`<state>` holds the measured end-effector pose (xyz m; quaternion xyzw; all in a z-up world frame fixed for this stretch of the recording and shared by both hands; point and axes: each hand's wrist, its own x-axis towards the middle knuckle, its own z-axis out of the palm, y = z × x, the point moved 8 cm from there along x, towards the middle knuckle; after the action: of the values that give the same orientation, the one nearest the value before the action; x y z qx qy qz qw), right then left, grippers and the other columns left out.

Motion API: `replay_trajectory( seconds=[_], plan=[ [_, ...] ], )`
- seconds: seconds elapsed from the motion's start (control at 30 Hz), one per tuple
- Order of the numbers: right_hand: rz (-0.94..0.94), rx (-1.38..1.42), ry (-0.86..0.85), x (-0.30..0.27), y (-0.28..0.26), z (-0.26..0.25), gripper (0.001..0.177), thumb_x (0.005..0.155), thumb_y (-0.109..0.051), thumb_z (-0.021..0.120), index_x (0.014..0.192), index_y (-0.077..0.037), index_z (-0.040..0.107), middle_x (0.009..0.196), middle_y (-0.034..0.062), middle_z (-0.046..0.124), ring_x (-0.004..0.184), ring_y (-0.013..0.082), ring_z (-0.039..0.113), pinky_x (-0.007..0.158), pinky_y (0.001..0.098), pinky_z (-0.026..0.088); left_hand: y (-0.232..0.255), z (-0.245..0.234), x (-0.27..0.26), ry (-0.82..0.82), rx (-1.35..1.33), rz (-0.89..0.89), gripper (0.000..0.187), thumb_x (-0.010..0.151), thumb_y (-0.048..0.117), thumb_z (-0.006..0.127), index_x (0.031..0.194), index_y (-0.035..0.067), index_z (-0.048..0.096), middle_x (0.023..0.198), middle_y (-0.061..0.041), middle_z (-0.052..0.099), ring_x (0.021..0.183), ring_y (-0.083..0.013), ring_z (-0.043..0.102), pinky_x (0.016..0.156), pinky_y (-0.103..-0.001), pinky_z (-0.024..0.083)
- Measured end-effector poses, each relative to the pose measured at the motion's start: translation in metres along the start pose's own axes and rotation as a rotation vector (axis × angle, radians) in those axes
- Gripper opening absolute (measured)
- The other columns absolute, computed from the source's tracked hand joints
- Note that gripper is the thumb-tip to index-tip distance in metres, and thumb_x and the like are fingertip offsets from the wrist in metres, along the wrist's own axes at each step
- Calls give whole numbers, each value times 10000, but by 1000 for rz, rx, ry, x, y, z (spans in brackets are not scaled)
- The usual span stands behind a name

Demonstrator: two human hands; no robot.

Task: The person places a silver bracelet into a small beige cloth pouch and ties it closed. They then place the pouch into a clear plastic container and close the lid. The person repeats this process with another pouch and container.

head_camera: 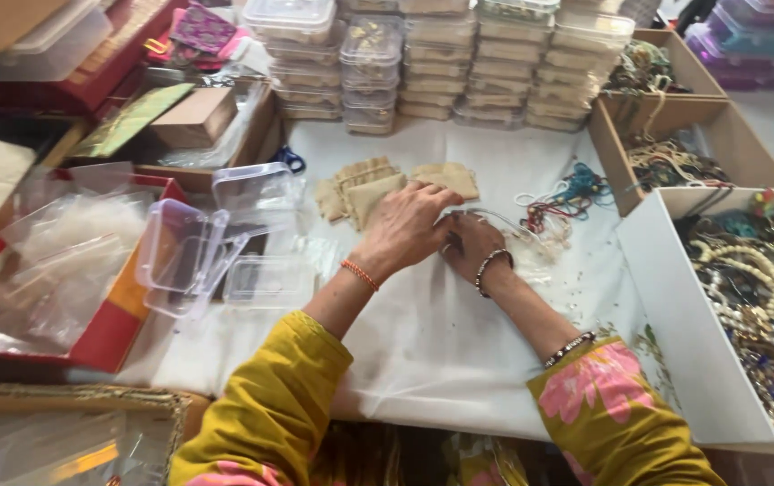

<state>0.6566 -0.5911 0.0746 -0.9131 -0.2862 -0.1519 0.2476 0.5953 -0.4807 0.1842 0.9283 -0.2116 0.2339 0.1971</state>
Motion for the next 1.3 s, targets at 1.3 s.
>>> replay_trajectory(
  seconds=[1.3],
  plan=[
    [-359,-123,220,-35,-30,15,488,948,-224,611,1348,55,612,1352,224,606,1253,353,556,1054,459,406,13,27,-35,323,69,152,462,936,493,573,1137,113,744,1236,-138,695,1324,-336,551,1198,-627,225]
  ],
)
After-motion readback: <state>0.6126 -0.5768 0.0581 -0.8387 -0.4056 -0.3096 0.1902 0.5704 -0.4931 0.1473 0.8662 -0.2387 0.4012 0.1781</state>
